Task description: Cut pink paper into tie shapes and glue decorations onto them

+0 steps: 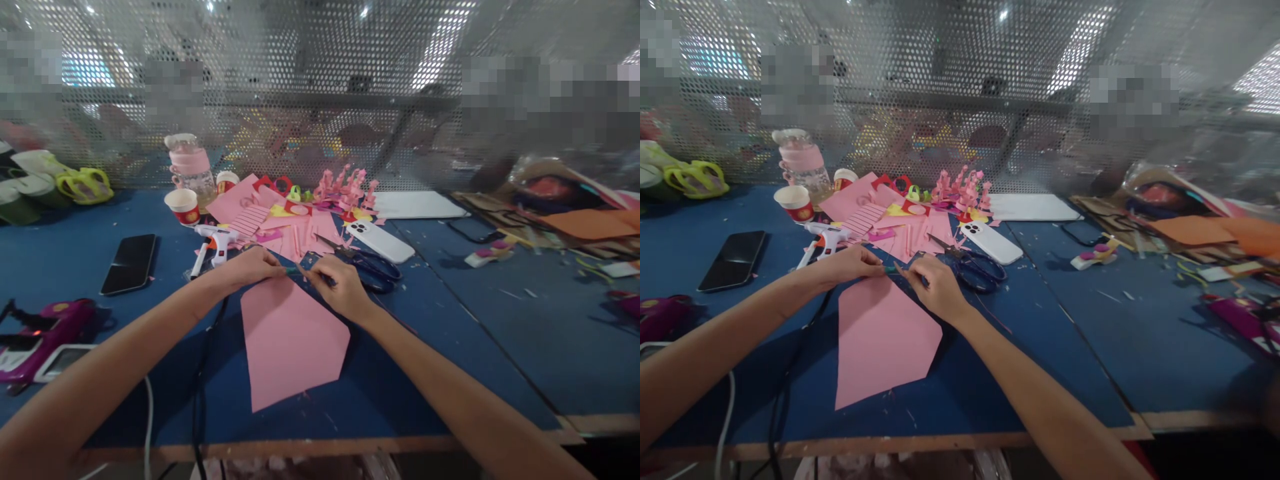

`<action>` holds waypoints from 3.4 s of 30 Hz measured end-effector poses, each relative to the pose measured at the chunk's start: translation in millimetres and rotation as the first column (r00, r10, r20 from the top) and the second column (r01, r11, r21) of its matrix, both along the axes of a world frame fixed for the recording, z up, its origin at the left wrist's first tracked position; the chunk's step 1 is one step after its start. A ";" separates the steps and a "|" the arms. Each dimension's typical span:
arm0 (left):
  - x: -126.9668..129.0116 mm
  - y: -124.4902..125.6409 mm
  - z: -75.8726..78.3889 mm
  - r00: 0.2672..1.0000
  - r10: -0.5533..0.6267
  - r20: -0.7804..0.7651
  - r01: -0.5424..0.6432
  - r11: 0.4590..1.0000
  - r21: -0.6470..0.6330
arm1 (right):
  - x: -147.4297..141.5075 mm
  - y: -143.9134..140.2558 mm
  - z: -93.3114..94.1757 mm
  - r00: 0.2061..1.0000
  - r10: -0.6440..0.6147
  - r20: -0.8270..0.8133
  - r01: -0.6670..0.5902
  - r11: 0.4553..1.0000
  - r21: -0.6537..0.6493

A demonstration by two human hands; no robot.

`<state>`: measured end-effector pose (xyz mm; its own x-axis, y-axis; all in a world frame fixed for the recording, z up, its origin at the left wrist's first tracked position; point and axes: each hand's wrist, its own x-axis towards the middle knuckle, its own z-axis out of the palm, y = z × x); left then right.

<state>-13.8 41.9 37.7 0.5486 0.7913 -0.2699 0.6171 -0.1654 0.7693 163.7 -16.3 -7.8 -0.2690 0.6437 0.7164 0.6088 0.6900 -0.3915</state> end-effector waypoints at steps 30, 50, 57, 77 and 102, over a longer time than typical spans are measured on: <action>-5.8 0.7 12.4 0.990 -0.134 -0.032 0.126 0.975 -0.180 | -1.9 -3.0 2.0 0.996 0.066 0.054 -0.069 0.996 0.051; -11.9 1.7 21.0 0.975 -0.216 0.052 0.223 0.945 -0.239 | -3.4 -7.9 3.5 0.993 -0.013 0.120 -0.012 0.979 0.202; -11.8 0.2 18.9 0.972 -0.227 0.055 0.233 0.950 -0.208 | -1.5 -8.7 4.7 0.985 -0.007 0.175 -0.035 0.972 0.234; -12.1 -0.2 17.7 0.967 -0.254 0.026 0.255 0.955 -0.153 | -3.4 -11.0 6.0 0.976 -0.016 0.218 -0.047 0.959 0.279; -7.0 -5.0 15.6 0.971 -0.217 -0.098 0.214 0.976 -0.039 | -12.2 -14.6 7.8 0.972 -0.080 0.223 0.059 0.994 0.097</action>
<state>-20.8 36.9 53.3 0.6743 0.6487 -0.3529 0.6438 -0.2822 0.7112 151.5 -30.9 0.0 -0.3875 0.6030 0.6973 0.7222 0.6687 -0.1770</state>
